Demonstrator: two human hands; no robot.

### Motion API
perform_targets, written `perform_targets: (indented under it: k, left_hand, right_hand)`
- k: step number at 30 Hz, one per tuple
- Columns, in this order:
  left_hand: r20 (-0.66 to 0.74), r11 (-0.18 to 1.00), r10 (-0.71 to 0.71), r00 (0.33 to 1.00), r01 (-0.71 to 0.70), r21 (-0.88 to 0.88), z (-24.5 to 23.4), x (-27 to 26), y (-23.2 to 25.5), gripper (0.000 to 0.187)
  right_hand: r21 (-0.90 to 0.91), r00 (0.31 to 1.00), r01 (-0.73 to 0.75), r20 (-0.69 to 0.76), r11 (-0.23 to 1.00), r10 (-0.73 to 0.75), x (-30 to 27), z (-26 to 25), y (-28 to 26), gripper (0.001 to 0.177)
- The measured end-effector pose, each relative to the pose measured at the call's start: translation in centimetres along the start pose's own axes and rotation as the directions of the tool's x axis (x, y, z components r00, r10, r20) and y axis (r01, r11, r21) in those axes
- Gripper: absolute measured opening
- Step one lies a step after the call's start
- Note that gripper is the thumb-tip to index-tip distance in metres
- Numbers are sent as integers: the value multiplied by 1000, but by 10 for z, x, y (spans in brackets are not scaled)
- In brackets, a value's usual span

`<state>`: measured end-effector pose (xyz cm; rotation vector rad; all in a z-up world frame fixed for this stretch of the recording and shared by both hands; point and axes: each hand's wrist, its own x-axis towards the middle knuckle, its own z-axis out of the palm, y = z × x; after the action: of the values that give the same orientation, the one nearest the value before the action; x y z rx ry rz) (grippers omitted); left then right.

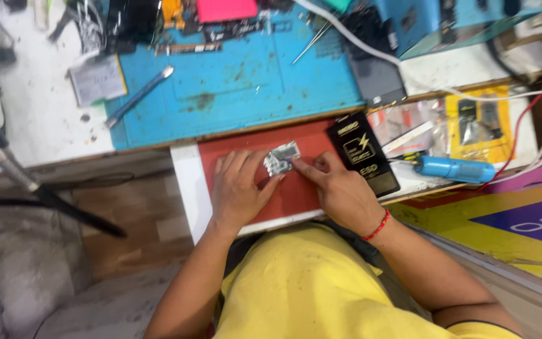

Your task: The person cleans a red smartphone and a small circuit board using a toothbrush. They wipe the phone with a plastic bag and a black card, then scrub the circuit board with the toothbrush on a red mat.

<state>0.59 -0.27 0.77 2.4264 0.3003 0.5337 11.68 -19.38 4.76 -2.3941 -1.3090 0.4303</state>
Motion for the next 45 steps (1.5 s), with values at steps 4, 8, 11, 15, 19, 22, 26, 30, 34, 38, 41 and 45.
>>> perform_targets:
  k: [4,8,11,15,19,22,26,30,34,38,41,45]
  left_hand:
    - [-5,1000,-14,1000,14,-3,1,-3,2,48]
    - [1,1000,14,1000,-14,17,3,-4,-2,49]
    - [-9,1000,21,1000,-21,19,2,-4,0,49]
    - [2,1000,14,1000,-14,24,3,-4,1,48]
    - [-14,1000,17,1000,-17,15,1,-6,2,49]
    - [-25,1000,17,1000,-17,7,1,-5,2,50]
    - [-16,1000,-6,1000,6,8,0,-7,3,49]
    - [-19,1000,3,1000,-3,0,3,-5,2,50]
    - [-39,1000,22,999,-22,5,2,-8,0,49]
    - [-37,999,34,999,-34,11,0,-6,0,49]
    - [-18,1000,16,1000,-16,13,-1,-7,1,49]
    - [-35,1000,28,999,-28,1,4,-6,2,48]
  right_hand:
    - [76,991,129,16,989,-130,-11,1,-3,69]
    - [29,997,-68,-36,997,69,-13,2,5,61]
    - [46,1000,-21,13,999,21,-18,-3,9,63]
    - [19,993,-69,-92,997,70,-14,0,6,60]
    - [63,996,69,56,996,-72,-6,5,-1,62]
    - [15,995,-40,-96,999,41,-4,7,-2,57]
    - [-10,998,62,-19,998,-63,-2,8,-1,62]
    - [8,996,11,-85,1000,-11,-7,8,8,63]
    - [65,993,116,5,991,-117,-16,11,4,66]
    - [7,997,-63,-51,998,63,-10,6,6,58]
    - [46,1000,9,26,999,-10,-11,6,0,63]
    - [96,999,-33,-31,995,36,-23,2,6,63]
